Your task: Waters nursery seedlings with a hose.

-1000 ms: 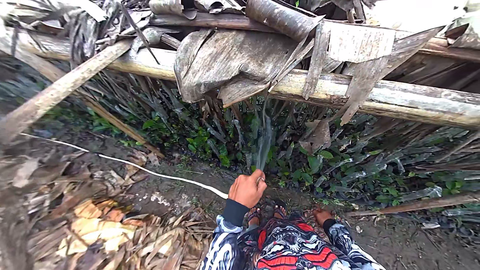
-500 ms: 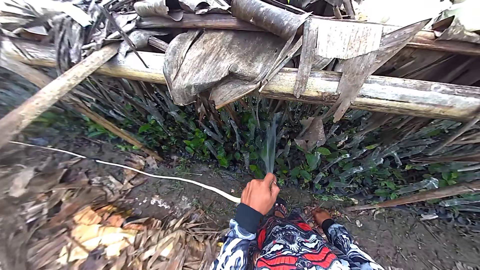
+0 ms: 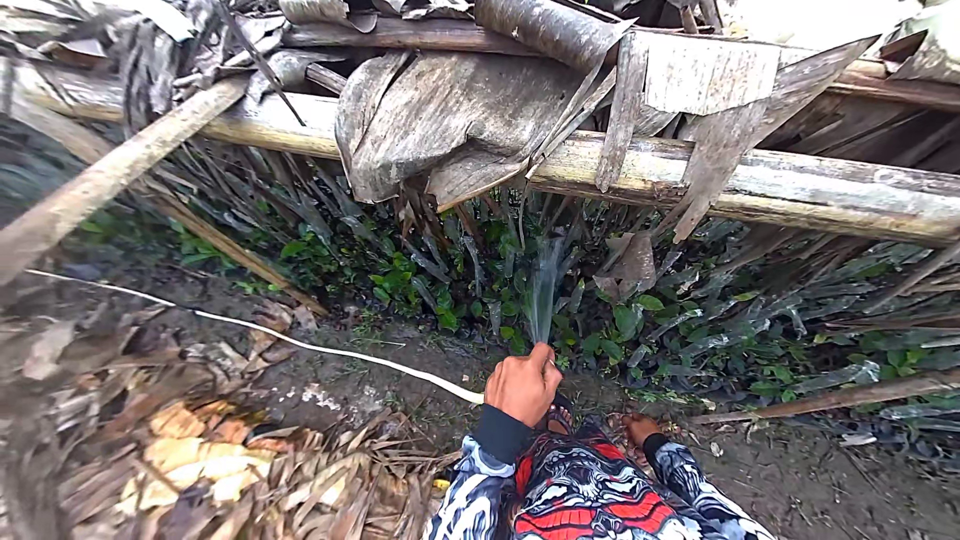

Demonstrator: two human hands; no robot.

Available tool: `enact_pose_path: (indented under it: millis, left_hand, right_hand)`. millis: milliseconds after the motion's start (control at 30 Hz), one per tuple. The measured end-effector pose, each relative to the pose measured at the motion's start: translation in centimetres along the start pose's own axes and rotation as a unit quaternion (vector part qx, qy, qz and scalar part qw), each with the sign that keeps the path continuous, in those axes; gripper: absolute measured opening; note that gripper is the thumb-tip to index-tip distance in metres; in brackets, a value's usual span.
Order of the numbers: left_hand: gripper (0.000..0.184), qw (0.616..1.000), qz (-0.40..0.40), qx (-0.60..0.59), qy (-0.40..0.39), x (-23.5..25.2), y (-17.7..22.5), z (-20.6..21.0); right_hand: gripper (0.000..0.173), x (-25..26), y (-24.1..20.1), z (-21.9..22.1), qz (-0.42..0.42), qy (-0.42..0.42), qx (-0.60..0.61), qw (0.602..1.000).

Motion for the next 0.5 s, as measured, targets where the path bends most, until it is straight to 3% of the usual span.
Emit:
enact_pose_path:
  millis: [133, 500]
  left_hand:
    - [0.036, 1.0, 0.01, 0.005, -0.026, 0.08, 0.04, 0.0]
    - [0.035, 1.0, 0.012, -0.003, 0.013, 0.66, 0.54, -0.38]
  right_hand:
    - [0.035, 0.18, -0.12, -0.1, 0.001, 0.005, -0.005, 1.0]
    - [0.035, -0.32, -0.48, -0.14, -0.001, 0.012, 0.026, 1.0]
Point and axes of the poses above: each hand's wrist, its own x-axis towards the middle knuckle, its own z-axis out of the palm, y = z × x, the point moved 1 cm from there along x, towards the middle knuckle, and after that the axes turned 14 degrees about -x, right-handed, at the moved point
